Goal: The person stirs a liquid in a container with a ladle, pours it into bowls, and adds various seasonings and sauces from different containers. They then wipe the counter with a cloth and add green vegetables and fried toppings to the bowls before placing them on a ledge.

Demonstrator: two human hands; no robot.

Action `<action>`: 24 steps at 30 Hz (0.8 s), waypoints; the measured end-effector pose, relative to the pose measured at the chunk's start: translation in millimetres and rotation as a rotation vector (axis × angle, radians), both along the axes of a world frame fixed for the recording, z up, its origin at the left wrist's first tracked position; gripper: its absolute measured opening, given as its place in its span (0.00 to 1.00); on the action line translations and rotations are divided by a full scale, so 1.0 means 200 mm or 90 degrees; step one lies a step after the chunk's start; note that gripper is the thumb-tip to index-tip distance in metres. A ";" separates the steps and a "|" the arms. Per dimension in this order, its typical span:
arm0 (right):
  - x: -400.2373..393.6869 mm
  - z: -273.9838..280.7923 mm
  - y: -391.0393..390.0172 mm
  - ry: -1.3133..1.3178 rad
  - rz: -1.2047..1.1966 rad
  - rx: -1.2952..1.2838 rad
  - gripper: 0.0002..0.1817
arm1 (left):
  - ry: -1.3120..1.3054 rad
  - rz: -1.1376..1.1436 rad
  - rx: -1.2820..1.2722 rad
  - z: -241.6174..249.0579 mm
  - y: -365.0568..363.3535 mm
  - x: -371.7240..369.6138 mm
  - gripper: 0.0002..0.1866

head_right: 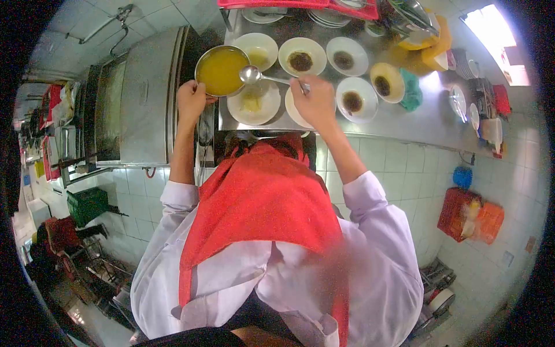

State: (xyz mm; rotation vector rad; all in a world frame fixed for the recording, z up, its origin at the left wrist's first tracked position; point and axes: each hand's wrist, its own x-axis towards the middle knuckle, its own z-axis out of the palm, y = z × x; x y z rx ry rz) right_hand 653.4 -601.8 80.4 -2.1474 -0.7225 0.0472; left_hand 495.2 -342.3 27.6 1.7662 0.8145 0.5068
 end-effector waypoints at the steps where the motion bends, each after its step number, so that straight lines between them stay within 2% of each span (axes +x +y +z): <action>1: 0.02 0.06 0.02 -0.041 0.031 -0.001 0.13 | -0.020 -0.010 -0.002 0.00 -0.03 0.03 0.12; 3: 0.05 0.10 0.04 -0.157 0.072 0.001 0.12 | -0.031 -0.036 -0.007 0.02 -0.07 0.08 0.14; 4: 0.07 0.11 0.04 -0.160 0.065 0.001 0.12 | -0.034 -0.043 -0.006 0.02 -0.09 0.11 0.14; 6: 0.09 0.12 0.03 -0.255 0.066 -0.061 0.11 | -0.040 -0.074 -0.057 -0.02 -0.13 0.16 0.14; 7: 0.10 0.12 0.01 -0.257 0.059 -0.062 0.11 | -0.008 -0.087 -0.010 -0.02 -0.15 0.19 0.15; 10: 0.13 0.14 -0.03 -0.211 0.051 -0.150 0.12 | -0.014 -0.117 -0.041 0.00 -0.23 0.25 0.14; 11: 0.13 0.15 -0.06 -0.169 0.036 -0.174 0.13 | 0.007 -0.136 0.118 -0.09 -0.20 0.30 0.13; 12: 0.14 0.15 -0.08 -0.126 0.020 -0.198 0.13 | 0.008 -0.144 0.118 -0.13 -0.21 0.31 0.13; 14: 0.16 0.17 -0.14 -0.087 -0.007 -0.221 0.13 | 0.000 -0.158 -0.025 0.05 -0.33 0.34 0.13; 15: 0.17 0.17 -0.16 -0.050 -0.027 -0.240 0.14 | 0.001 -0.168 -0.025 0.04 -0.34 0.35 0.13; 22: 0.18 0.19 -0.38 -0.013 -0.121 -0.208 0.13 | 0.022 -0.233 -0.079 -0.05 -0.35 0.48 0.12; 24: 0.15 0.23 -0.44 -0.012 -0.104 -0.098 0.12 | 0.004 -0.242 -0.083 -0.06 -0.36 0.50 0.13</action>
